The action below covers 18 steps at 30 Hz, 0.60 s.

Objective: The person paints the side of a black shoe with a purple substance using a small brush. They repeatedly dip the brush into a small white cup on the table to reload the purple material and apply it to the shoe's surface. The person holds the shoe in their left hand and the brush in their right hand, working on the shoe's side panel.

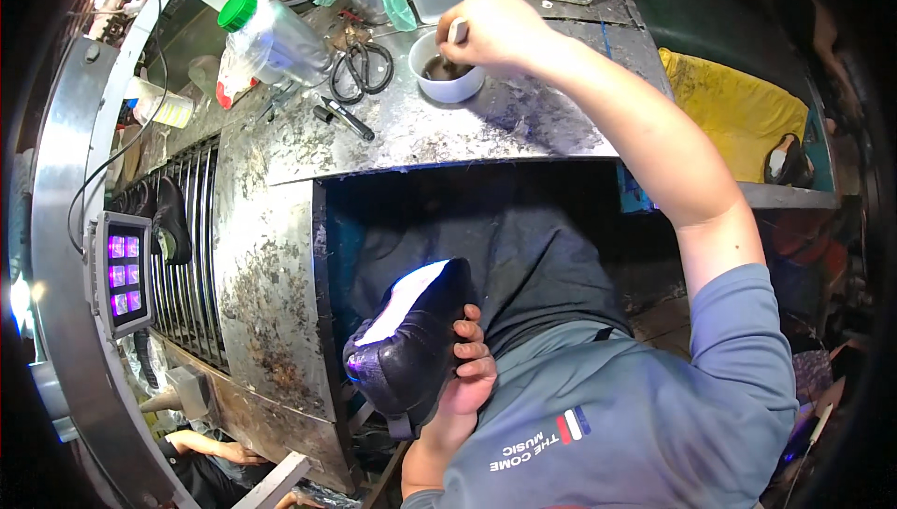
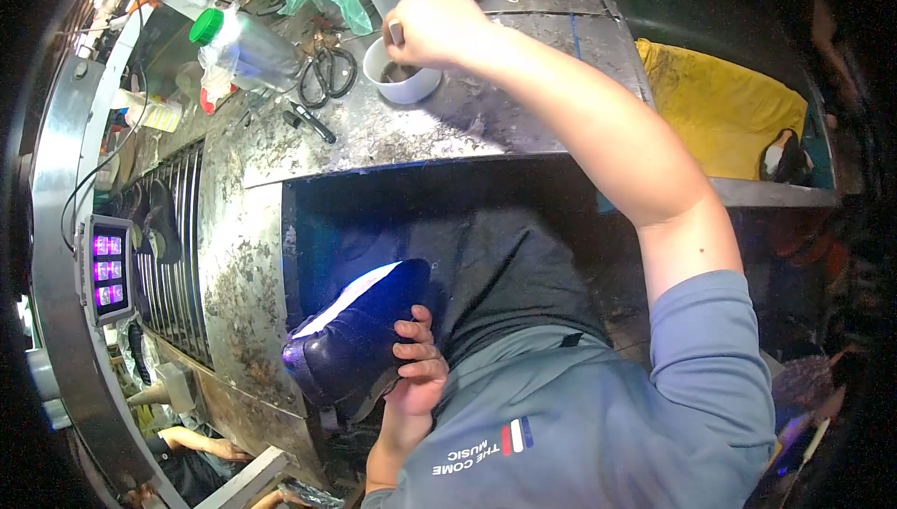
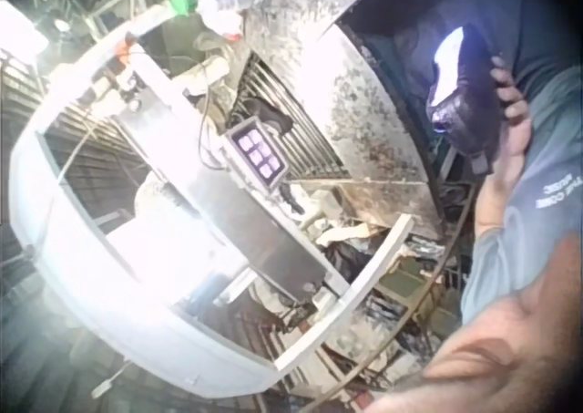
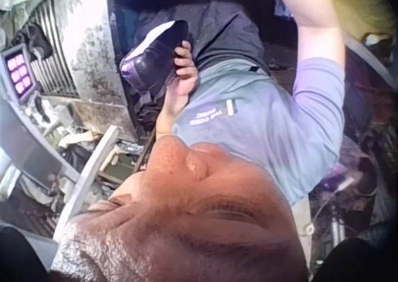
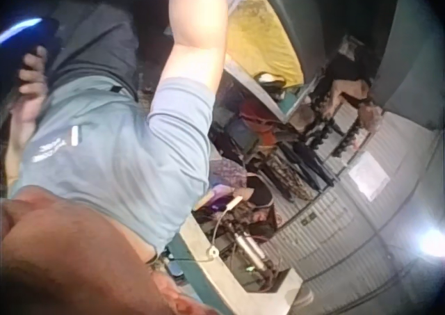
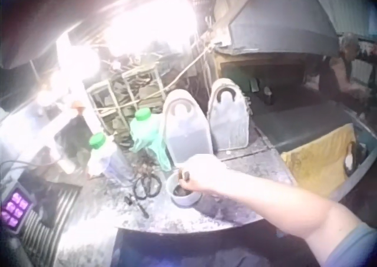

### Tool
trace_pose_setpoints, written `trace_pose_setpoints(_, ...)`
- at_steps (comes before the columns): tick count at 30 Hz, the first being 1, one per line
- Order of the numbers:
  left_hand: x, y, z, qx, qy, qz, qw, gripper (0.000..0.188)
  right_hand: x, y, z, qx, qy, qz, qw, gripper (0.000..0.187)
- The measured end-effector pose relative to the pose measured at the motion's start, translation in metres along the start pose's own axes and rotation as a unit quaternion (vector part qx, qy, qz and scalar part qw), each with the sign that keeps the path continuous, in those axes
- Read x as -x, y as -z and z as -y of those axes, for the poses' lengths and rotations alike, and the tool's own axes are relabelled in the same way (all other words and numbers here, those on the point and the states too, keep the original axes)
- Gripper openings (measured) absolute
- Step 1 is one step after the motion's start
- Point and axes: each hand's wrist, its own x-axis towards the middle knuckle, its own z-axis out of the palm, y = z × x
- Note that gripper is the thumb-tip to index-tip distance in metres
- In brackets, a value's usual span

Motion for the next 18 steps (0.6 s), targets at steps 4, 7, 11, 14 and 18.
trace_pose_setpoints(4, 0.004, 0.003, -0.005, 0.018, -0.008, 0.012, 1.000, 0.046, 0.003, 0.028, 0.018, -0.146, 0.031, -0.089, 0.985, 0.022)
trace_pose_setpoints(7, 0.000, 0.001, -0.004, 0.030, -0.009, 0.013, 0.999, 0.044, 0.014, 0.032, 0.023, -0.095, 0.112, -0.163, 0.976, 0.020)
trace_pose_setpoints(11, 0.001, -0.002, -0.003, 0.026, -0.006, 0.005, 1.000, 0.044, 0.023, 0.004, 0.003, -0.091, 0.060, -0.089, 0.990, 0.021)
trace_pose_setpoints(14, 0.002, 0.000, -0.003, 0.030, -0.019, 0.009, 0.999, 0.045, 0.038, 0.054, 0.054, -0.364, 0.044, 0.001, 0.930, 0.021)
trace_pose_setpoints(18, 0.003, 0.001, -0.003, 0.048, -0.036, -0.008, 0.998, 0.044, 0.061, 0.058, 0.094, -0.427, 0.279, -0.037, 0.859, 0.017)
